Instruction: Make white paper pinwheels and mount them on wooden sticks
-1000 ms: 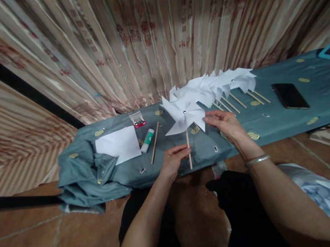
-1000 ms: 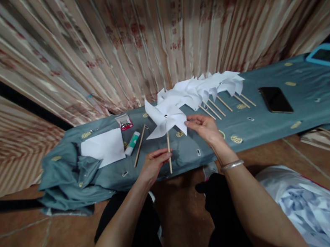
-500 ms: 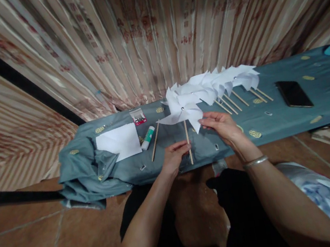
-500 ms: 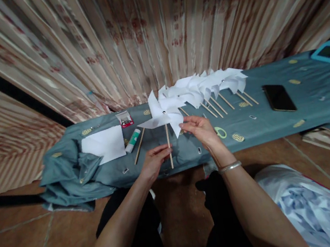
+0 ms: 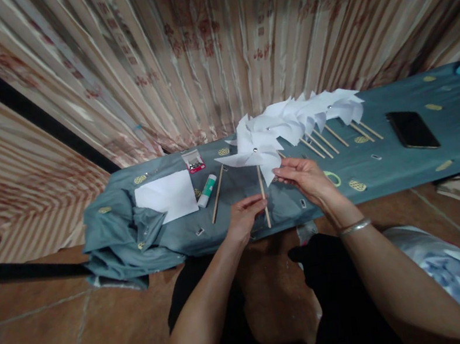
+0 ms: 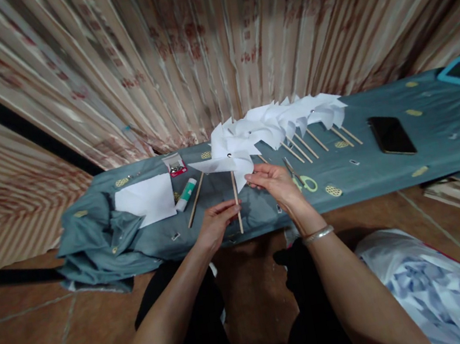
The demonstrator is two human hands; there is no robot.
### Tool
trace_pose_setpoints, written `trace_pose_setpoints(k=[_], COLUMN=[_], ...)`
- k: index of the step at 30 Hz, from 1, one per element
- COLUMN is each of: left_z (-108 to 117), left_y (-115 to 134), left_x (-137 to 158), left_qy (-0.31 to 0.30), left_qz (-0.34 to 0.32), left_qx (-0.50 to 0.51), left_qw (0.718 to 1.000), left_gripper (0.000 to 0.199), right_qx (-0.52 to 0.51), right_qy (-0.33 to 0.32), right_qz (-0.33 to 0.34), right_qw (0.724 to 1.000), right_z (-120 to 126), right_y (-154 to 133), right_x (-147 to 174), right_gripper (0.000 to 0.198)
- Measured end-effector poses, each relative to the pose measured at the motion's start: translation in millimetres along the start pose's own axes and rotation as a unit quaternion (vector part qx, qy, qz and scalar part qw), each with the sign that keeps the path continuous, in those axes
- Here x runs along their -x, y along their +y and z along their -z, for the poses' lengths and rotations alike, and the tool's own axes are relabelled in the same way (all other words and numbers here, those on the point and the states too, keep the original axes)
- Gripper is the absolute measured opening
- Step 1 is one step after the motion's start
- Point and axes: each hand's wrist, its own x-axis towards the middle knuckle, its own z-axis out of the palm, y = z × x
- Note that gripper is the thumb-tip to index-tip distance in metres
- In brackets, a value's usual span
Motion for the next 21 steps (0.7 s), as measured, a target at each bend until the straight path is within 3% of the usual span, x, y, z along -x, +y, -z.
trace_pose_setpoints(k=[16, 21], left_z=[1, 6], left_y=[1, 4], left_x=[0, 0], left_qy=[0.003, 0.009], left_qz=[-0.005, -0.011], left_qx=[0.013, 0.007], left_qw=[1.000, 1.000], left_gripper=[0.032, 0.032], right_qx=[0.043, 0.091], right_qy=[-0.029, -0.037], right_qz=[0.014, 0.041], right_qw=[0.999, 0.994], right_z=[-25, -16], right_y=[11, 9], right_x=[2, 3], right_gripper=[0.038, 0.040])
